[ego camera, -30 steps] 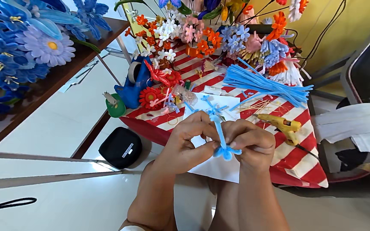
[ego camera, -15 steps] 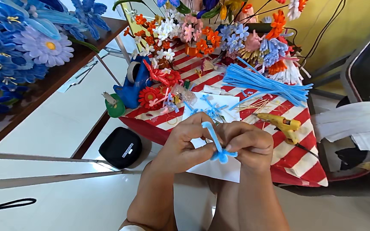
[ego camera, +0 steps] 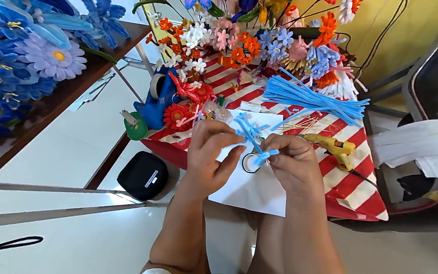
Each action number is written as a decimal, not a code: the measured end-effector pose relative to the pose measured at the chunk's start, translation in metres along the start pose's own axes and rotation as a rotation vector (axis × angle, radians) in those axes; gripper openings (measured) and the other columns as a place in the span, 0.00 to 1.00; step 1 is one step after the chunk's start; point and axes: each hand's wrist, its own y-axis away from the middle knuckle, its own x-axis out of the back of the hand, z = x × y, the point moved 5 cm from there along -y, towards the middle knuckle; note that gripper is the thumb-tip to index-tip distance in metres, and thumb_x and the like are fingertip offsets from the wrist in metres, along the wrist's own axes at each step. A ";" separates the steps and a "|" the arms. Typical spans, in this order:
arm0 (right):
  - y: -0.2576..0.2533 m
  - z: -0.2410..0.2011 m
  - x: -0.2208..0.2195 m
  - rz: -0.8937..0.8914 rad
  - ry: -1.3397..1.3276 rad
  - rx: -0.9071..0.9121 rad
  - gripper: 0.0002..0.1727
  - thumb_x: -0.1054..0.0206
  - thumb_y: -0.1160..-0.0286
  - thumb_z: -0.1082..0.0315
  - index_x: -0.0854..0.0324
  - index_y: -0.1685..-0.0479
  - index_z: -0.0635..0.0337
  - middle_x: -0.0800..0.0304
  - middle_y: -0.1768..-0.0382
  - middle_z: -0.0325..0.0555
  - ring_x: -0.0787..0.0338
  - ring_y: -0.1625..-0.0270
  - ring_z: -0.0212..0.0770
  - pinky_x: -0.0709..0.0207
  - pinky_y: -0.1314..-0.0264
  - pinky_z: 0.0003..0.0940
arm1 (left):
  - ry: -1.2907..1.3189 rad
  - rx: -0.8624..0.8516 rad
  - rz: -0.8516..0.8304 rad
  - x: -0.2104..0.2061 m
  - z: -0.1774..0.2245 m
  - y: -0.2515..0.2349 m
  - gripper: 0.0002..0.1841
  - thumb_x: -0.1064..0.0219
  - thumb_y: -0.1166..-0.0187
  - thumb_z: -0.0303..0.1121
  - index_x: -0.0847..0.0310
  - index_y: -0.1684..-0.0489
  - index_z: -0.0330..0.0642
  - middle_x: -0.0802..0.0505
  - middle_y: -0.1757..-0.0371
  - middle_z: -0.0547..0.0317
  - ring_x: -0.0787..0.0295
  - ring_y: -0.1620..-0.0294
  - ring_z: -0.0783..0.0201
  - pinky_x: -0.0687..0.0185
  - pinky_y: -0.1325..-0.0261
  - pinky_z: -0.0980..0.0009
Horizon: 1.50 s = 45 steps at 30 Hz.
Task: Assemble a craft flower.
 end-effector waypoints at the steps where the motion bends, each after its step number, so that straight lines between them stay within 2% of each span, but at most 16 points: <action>1: 0.000 0.001 0.001 0.021 -0.014 -0.022 0.04 0.23 0.32 0.71 0.06 0.61 0.54 0.05 0.62 0.36 0.08 0.58 0.26 0.13 0.51 0.23 | -0.025 -0.040 -0.056 -0.002 0.001 -0.001 0.05 0.31 0.18 0.34 0.15 0.50 0.49 0.17 0.41 0.65 0.24 0.31 0.70 0.26 0.27 0.72; 3: 0.000 0.001 0.001 0.040 -0.036 -0.045 0.05 0.23 0.33 0.72 0.06 0.62 0.55 0.05 0.63 0.37 0.08 0.59 0.27 0.13 0.52 0.23 | -0.028 -0.087 -0.170 -0.007 0.001 -0.001 0.07 0.35 0.14 0.35 0.13 0.48 0.49 0.16 0.36 0.62 0.28 0.22 0.64 0.35 0.17 0.62; 7: 0.001 0.000 0.000 0.041 -0.058 -0.066 0.05 0.24 0.33 0.73 0.07 0.60 0.57 0.05 0.64 0.39 0.08 0.61 0.27 0.12 0.54 0.24 | 0.007 -0.095 -0.277 -0.017 -0.004 0.001 0.09 0.37 0.12 0.34 0.11 0.46 0.47 0.12 0.36 0.60 0.26 0.21 0.62 0.52 0.09 0.43; 9: 0.002 -0.001 0.000 0.057 -0.055 -0.070 0.05 0.24 0.34 0.74 0.07 0.61 0.57 0.05 0.64 0.39 0.08 0.62 0.27 0.12 0.55 0.23 | 0.046 -0.063 -0.247 -0.018 -0.006 0.000 0.09 0.37 0.14 0.30 0.11 0.47 0.43 0.11 0.39 0.58 0.23 0.24 0.63 0.45 0.10 0.47; 11: 0.002 -0.003 0.000 0.095 -0.032 -0.070 0.06 0.25 0.35 0.76 0.07 0.62 0.58 0.06 0.66 0.39 0.08 0.63 0.27 0.12 0.55 0.23 | 0.101 0.018 -0.135 -0.014 -0.008 -0.001 0.09 0.37 0.16 0.28 0.13 0.44 0.42 0.11 0.41 0.58 0.18 0.31 0.66 0.24 0.23 0.63; 12: 0.003 -0.004 0.000 0.121 -0.009 -0.067 0.07 0.26 0.35 0.77 0.08 0.63 0.57 0.06 0.67 0.39 0.08 0.64 0.27 0.12 0.56 0.23 | 0.140 0.073 -0.090 -0.011 -0.010 -0.001 0.10 0.36 0.16 0.29 0.14 0.42 0.43 0.12 0.43 0.61 0.17 0.36 0.70 0.19 0.30 0.70; 15: 0.003 -0.005 0.000 0.186 0.072 -0.052 0.08 0.28 0.36 0.79 0.09 0.65 0.56 0.07 0.68 0.37 0.09 0.65 0.27 0.12 0.57 0.24 | 0.324 0.196 -0.148 -0.011 -0.015 0.002 0.10 0.34 0.16 0.35 0.14 0.44 0.43 0.09 0.50 0.67 0.13 0.47 0.77 0.13 0.42 0.75; 19: 0.003 -0.005 -0.002 0.267 0.203 -0.042 0.10 0.31 0.38 0.82 0.12 0.67 0.55 0.08 0.69 0.34 0.10 0.67 0.25 0.13 0.59 0.22 | 0.402 0.230 -0.268 -0.025 -0.013 0.005 0.13 0.29 0.23 0.28 0.15 0.45 0.30 0.10 0.52 0.58 0.11 0.52 0.75 0.11 0.46 0.76; 22: 0.003 -0.006 -0.001 0.305 0.281 -0.019 0.11 0.32 0.39 0.82 0.14 0.67 0.54 0.09 0.71 0.32 0.11 0.69 0.24 0.14 0.62 0.21 | 0.332 0.247 -0.270 -0.033 -0.012 0.006 0.17 0.24 0.27 0.29 0.17 0.44 0.29 0.12 0.54 0.56 0.13 0.54 0.76 0.12 0.49 0.79; 25: 0.002 -0.005 -0.001 0.314 0.313 -0.010 0.11 0.33 0.40 0.83 0.15 0.67 0.55 0.10 0.71 0.32 0.12 0.68 0.24 0.15 0.61 0.20 | 0.278 0.244 -0.233 -0.038 -0.013 0.006 0.15 0.23 0.28 0.28 0.17 0.50 0.28 0.12 0.57 0.55 0.13 0.56 0.76 0.12 0.51 0.80; 30: 0.002 -0.005 0.000 0.318 0.370 0.000 0.11 0.34 0.40 0.82 0.16 0.66 0.55 0.10 0.71 0.31 0.12 0.69 0.24 0.15 0.62 0.21 | 0.264 0.231 -0.221 -0.040 -0.012 0.006 0.10 0.31 0.25 0.23 0.16 0.52 0.26 0.11 0.58 0.53 0.12 0.59 0.75 0.12 0.52 0.79; 34: 0.001 -0.005 0.000 0.315 0.373 0.000 0.11 0.34 0.40 0.82 0.16 0.65 0.55 0.11 0.72 0.31 0.12 0.69 0.24 0.15 0.62 0.21 | 0.287 0.237 -0.220 -0.039 -0.012 0.005 0.10 0.36 0.25 0.21 0.15 0.51 0.24 0.10 0.58 0.52 0.11 0.59 0.74 0.11 0.53 0.79; 36: 0.001 -0.004 0.001 0.318 0.373 -0.009 0.10 0.34 0.40 0.82 0.17 0.65 0.55 0.11 0.72 0.32 0.12 0.69 0.24 0.15 0.62 0.21 | 0.314 0.243 -0.240 -0.039 -0.012 0.006 0.13 0.35 0.25 0.22 0.18 0.46 0.25 0.11 0.55 0.53 0.12 0.56 0.75 0.11 0.50 0.78; 39: 0.001 -0.003 0.000 0.323 0.368 -0.029 0.10 0.35 0.40 0.82 0.17 0.65 0.56 0.11 0.72 0.32 0.12 0.70 0.24 0.15 0.63 0.20 | 0.278 0.228 -0.263 -0.042 -0.012 0.007 0.21 0.23 0.27 0.31 0.20 0.41 0.26 0.13 0.51 0.51 0.13 0.53 0.74 0.12 0.51 0.79; 41: 0.001 -0.002 -0.001 0.325 0.368 -0.033 0.10 0.35 0.40 0.82 0.17 0.66 0.56 0.11 0.72 0.32 0.12 0.70 0.24 0.15 0.63 0.20 | 0.204 0.202 -0.222 -0.043 -0.012 0.008 0.22 0.21 0.28 0.33 0.19 0.44 0.27 0.13 0.55 0.50 0.14 0.58 0.74 0.14 0.54 0.81; 45: 0.001 -0.001 0.000 0.316 0.392 -0.032 0.10 0.35 0.40 0.82 0.18 0.66 0.56 0.11 0.71 0.32 0.12 0.69 0.24 0.16 0.61 0.20 | 0.144 0.182 -0.181 -0.041 -0.013 0.007 0.19 0.22 0.28 0.32 0.18 0.46 0.27 0.13 0.60 0.51 0.16 0.63 0.75 0.17 0.59 0.83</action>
